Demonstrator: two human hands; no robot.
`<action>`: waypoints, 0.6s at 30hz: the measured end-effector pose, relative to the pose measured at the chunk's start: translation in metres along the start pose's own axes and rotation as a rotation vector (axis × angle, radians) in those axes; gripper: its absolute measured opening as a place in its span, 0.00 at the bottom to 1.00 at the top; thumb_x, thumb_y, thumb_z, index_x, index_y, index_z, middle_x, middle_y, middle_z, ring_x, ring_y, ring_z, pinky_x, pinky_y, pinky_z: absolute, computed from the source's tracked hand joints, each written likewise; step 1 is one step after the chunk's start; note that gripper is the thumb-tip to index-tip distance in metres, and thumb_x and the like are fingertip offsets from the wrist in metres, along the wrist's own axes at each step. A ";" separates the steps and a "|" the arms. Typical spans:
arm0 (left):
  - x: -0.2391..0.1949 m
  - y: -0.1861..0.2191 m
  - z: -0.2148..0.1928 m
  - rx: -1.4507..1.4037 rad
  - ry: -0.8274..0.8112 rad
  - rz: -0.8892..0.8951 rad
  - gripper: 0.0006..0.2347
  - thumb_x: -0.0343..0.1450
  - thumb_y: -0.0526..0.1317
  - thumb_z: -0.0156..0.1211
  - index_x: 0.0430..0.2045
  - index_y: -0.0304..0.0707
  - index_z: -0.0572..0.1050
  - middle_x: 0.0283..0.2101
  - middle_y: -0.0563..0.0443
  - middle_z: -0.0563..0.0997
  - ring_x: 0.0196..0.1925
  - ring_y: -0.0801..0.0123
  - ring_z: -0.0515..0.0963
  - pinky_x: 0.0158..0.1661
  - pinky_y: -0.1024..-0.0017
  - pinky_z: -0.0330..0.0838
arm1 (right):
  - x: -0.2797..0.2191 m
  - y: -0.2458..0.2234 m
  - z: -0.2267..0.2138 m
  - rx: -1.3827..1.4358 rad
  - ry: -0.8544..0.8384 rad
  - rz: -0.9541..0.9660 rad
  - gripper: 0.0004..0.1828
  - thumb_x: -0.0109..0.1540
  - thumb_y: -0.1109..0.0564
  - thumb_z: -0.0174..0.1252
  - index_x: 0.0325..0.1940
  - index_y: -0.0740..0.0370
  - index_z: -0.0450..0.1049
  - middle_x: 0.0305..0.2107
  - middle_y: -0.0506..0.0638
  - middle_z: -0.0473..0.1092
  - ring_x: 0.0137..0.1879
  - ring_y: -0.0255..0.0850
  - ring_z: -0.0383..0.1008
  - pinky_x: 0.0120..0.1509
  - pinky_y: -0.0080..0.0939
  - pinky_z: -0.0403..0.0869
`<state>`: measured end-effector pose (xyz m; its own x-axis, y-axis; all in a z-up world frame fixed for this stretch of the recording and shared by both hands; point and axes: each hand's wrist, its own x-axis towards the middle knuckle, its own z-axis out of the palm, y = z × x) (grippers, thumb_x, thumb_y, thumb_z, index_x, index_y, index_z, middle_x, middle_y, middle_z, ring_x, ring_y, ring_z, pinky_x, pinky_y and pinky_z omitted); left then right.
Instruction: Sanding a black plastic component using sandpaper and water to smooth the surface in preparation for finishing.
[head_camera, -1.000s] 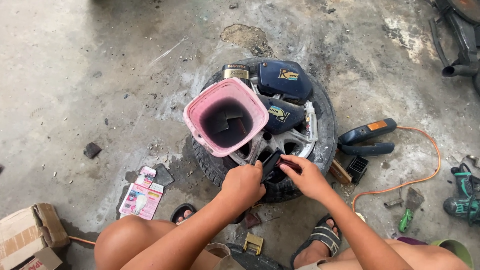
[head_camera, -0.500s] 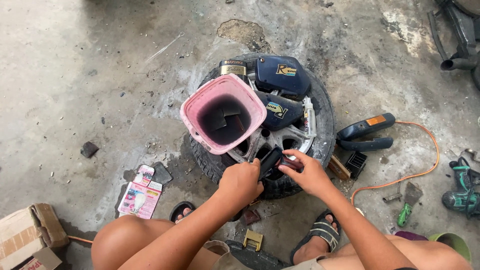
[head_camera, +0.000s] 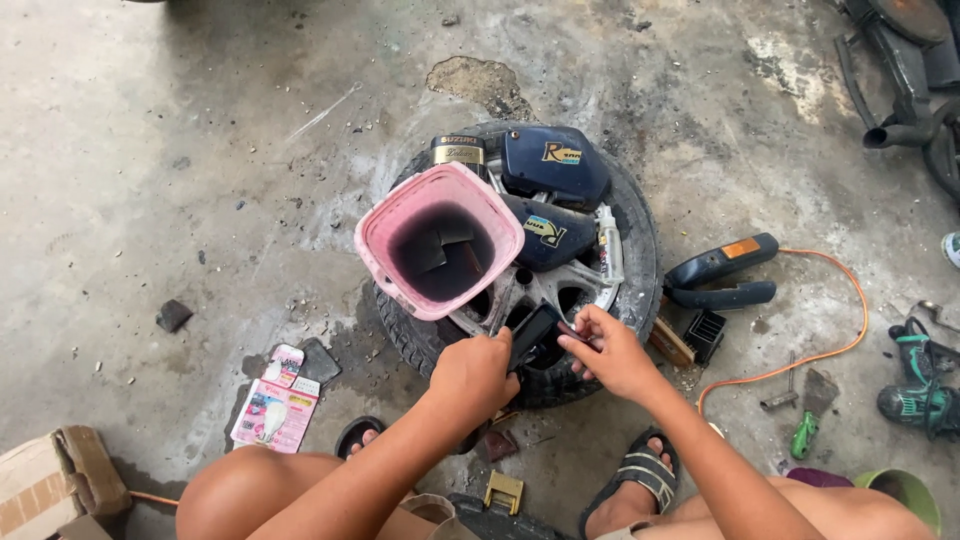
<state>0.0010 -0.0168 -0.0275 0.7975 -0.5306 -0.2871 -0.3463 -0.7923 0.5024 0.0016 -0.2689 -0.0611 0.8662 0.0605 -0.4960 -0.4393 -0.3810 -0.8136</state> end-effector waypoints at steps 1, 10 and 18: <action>0.001 0.000 0.002 0.000 0.001 0.001 0.26 0.68 0.39 0.62 0.58 0.16 0.70 0.27 0.33 0.82 0.23 0.55 0.83 0.18 0.62 0.78 | 0.003 0.004 0.000 0.000 0.001 -0.001 0.11 0.63 0.62 0.62 0.42 0.63 0.66 0.32 0.61 0.72 0.27 0.45 0.81 0.28 0.38 0.82; 0.000 0.001 0.005 0.047 -0.004 -0.023 0.27 0.67 0.43 0.63 0.58 0.18 0.70 0.29 0.34 0.83 0.28 0.52 0.85 0.23 0.57 0.80 | 0.002 -0.002 -0.004 0.359 -0.061 -0.032 0.10 0.67 0.57 0.57 0.50 0.61 0.68 0.29 0.59 0.75 0.24 0.41 0.75 0.23 0.37 0.75; 0.000 0.001 0.000 0.041 -0.005 -0.009 0.26 0.67 0.41 0.63 0.58 0.19 0.71 0.29 0.34 0.82 0.27 0.53 0.84 0.23 0.61 0.80 | -0.003 -0.007 -0.011 0.567 -0.089 0.018 0.18 0.64 0.63 0.53 0.57 0.73 0.72 0.36 0.69 0.76 0.29 0.45 0.75 0.30 0.42 0.74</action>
<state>0.0005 -0.0176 -0.0270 0.7980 -0.5250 -0.2958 -0.3590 -0.8085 0.4662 0.0047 -0.2767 -0.0504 0.8447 0.1458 -0.5149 -0.5341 0.1704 -0.8281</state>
